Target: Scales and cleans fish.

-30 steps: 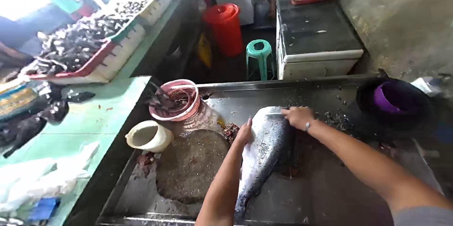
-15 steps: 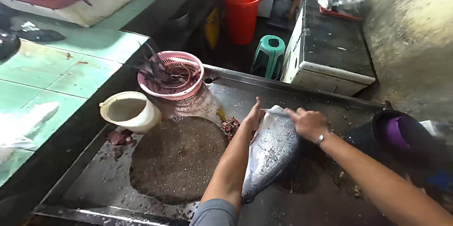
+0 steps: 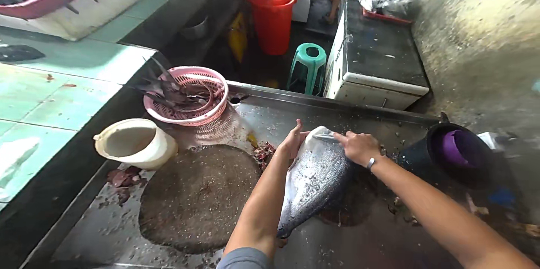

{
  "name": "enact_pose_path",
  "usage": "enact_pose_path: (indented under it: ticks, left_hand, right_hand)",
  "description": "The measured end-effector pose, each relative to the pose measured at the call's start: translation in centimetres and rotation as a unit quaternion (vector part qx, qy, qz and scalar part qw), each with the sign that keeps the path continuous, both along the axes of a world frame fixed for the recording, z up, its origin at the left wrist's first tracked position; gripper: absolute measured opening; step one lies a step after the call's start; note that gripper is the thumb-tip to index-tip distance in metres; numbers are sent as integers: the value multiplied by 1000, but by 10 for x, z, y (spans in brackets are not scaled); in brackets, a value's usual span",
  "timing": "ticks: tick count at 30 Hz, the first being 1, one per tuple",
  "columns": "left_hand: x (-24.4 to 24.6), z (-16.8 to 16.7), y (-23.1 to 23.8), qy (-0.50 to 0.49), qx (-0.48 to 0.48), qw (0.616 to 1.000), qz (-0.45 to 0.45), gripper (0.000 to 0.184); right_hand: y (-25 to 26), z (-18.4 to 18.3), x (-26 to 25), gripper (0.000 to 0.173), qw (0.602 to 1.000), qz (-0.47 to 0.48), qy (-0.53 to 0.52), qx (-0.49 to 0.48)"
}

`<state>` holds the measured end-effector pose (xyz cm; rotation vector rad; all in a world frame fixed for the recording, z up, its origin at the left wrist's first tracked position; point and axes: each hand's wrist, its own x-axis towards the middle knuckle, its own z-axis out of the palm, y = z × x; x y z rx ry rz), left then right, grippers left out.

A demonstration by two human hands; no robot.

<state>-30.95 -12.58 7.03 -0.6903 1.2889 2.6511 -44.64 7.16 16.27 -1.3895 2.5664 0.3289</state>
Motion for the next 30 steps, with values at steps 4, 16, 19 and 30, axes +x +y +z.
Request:
enact_pose_path:
  ticks: [4, 16, 19, 30]
  left_hand:
    - [-9, 5, -6, -23, -18, 999, -40, 108]
    - [-74, 27, -14, -49, -87, 982, -163, 111]
    - [-72, 32, -13, -55, -101, 979, -171, 110]
    - [-66, 29, -9, -45, -127, 981, -142, 111]
  right_hand:
    - [12, 10, -17, 41, 999, -35, 25, -22]
    - [37, -35, -54, 59, 976, 182, 25, -118]
    - [40, -38, -84, 55, 983, 140, 55, -107]
    - [25, -50, -63, 56, 959, 216, 36, -180]
